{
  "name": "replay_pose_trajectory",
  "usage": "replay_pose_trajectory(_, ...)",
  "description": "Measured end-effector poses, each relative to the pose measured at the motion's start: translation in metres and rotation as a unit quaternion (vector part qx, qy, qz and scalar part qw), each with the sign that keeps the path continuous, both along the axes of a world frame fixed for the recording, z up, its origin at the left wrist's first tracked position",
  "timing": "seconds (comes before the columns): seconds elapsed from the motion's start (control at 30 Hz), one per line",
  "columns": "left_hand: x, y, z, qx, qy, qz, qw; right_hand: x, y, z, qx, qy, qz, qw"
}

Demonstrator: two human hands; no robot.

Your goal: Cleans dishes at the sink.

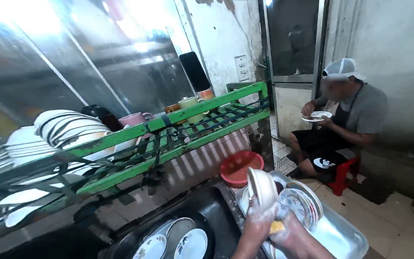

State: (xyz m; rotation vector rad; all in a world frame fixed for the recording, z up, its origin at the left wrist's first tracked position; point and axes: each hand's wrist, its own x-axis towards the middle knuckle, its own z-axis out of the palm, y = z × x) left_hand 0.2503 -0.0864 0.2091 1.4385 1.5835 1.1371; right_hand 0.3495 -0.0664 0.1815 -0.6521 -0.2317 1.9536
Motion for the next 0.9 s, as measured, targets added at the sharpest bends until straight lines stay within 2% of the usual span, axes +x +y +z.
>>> replay_pose_trajectory(0.07,-0.009,0.016,-0.016,0.041,-0.089,0.076,0.992,0.003,0.006,-0.006,0.06,-0.154,-0.03,0.986)
replay_pose_trajectory(0.1,-0.014,0.02,-0.021,0.055,-0.164,0.099,0.98,0.009,0.01,-0.008,0.103,-0.26,-0.039,0.959)
replay_pose_trajectory(0.17,-0.018,0.015,-0.02,0.03,-0.278,0.122,0.952,0.022,0.022,-0.001,0.15,-0.434,-0.027,0.888)
replay_pose_trajectory(0.23,-0.012,0.006,-0.024,-0.024,-0.327,0.129,0.936,0.023,0.029,0.013,0.173,-0.555,0.009,0.813)
replay_pose_trajectory(0.33,-0.007,0.006,-0.027,-0.047,-0.403,0.127,0.905,0.019,0.014,0.031,0.297,-0.663,0.058,0.685)
replay_pose_trajectory(0.4,-0.019,0.011,-0.022,-0.03,-0.466,0.129,0.875,0.022,0.003,0.016,0.416,-0.655,0.032,0.629)
replay_pose_trajectory(0.5,-0.034,0.01,-0.018,-0.013,-0.525,0.112,0.844,0.038,0.01,0.009,0.455,-0.663,0.066,0.591)
replay_pose_trajectory(0.57,-0.034,0.007,-0.022,-0.031,-0.524,0.091,0.846,0.046,0.023,0.018,0.405,-0.694,0.097,0.587)
replay_pose_trajectory(0.63,-0.026,0.004,-0.024,-0.063,-0.496,0.079,0.862,0.042,0.024,0.025,0.383,-0.703,0.074,0.595)
replay_pose_trajectory(0.7,-0.021,0.003,-0.023,-0.084,-0.482,0.076,0.869,0.034,0.009,0.021,0.432,-0.685,0.017,0.587)
replay_pose_trajectory(0.77,-0.025,0.004,-0.023,-0.082,-0.493,0.073,0.863,0.035,-0.003,0.01,0.526,-0.654,-0.008,0.544)
replay_pose_trajectory(0.83,-0.033,0.007,-0.026,-0.072,-0.511,0.091,0.852,0.045,-0.002,-0.002,0.587,-0.636,0.01,0.502)
replay_pose_trajectory(0.87,-0.036,0.008,-0.028,-0.066,-0.518,0.101,0.847,0.052,0.002,-0.002,0.577,-0.64,0.039,0.505)
replay_pose_trajectory(0.9,-0.036,0.01,-0.031,-0.062,-0.523,0.108,0.843,0.057,0.008,0.002,0.544,-0.65,0.068,0.527)
